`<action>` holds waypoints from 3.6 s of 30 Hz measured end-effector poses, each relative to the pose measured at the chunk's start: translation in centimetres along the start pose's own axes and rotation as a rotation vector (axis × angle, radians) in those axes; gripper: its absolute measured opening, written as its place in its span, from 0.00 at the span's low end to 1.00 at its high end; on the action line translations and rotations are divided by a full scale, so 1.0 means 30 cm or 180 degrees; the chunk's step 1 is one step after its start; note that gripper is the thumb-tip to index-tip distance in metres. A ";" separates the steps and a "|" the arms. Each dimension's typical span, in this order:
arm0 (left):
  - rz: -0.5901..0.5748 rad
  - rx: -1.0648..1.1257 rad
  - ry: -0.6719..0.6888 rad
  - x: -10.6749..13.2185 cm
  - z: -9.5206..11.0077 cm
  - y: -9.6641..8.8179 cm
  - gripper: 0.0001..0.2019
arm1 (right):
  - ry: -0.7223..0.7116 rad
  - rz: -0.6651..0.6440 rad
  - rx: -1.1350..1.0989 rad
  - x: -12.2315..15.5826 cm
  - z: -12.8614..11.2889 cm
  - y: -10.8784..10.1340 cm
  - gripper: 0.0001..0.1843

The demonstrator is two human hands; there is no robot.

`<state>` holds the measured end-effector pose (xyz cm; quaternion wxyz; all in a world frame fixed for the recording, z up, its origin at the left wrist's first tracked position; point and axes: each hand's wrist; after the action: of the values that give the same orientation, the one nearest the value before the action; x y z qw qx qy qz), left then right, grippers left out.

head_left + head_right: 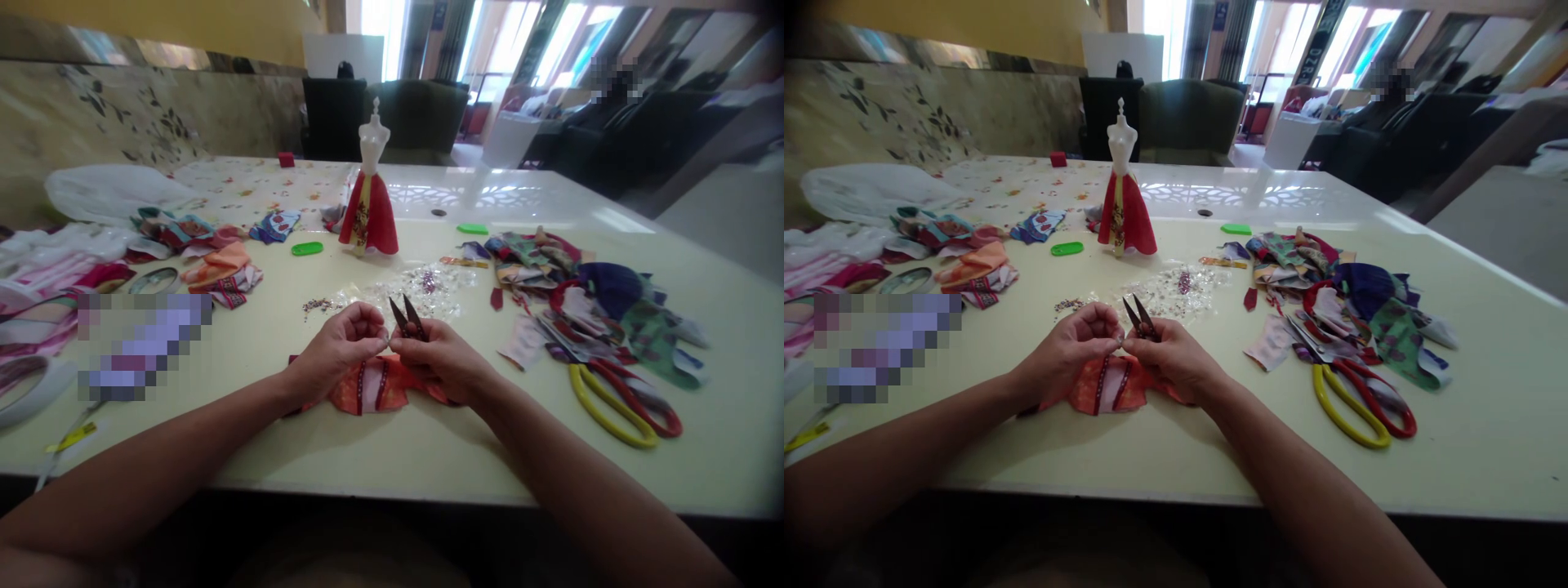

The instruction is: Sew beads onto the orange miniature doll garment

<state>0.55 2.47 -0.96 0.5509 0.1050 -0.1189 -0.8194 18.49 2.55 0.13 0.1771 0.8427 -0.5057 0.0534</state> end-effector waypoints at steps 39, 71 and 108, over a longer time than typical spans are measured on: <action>0.0358 0.0342 0.0327 -0.009 0.047 0.001 0.09 | -0.2049 0.1334 0.3579 0.038 -0.007 -0.003 0.13; 0.0324 0.0029 0.0419 -0.010 0.029 -0.012 0.09 | -0.2326 0.1468 0.4549 0.038 -0.001 -0.023 0.17; 0.0223 0.0376 0.0194 -0.014 0.038 -0.011 0.09 | -0.1616 0.1087 0.3547 0.038 -0.025 -0.020 0.14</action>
<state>0.08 3.07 0.05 0.5754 0.1579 -0.1538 -0.7876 19.64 2.12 0.98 -0.4245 0.7022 -0.5555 0.1345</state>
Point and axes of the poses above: each hand's wrist, its own x-axis away from the middle knuckle, its own y-axis out of the palm, z = x × y, and after that the axes turned 2 degrees about x, right-handed
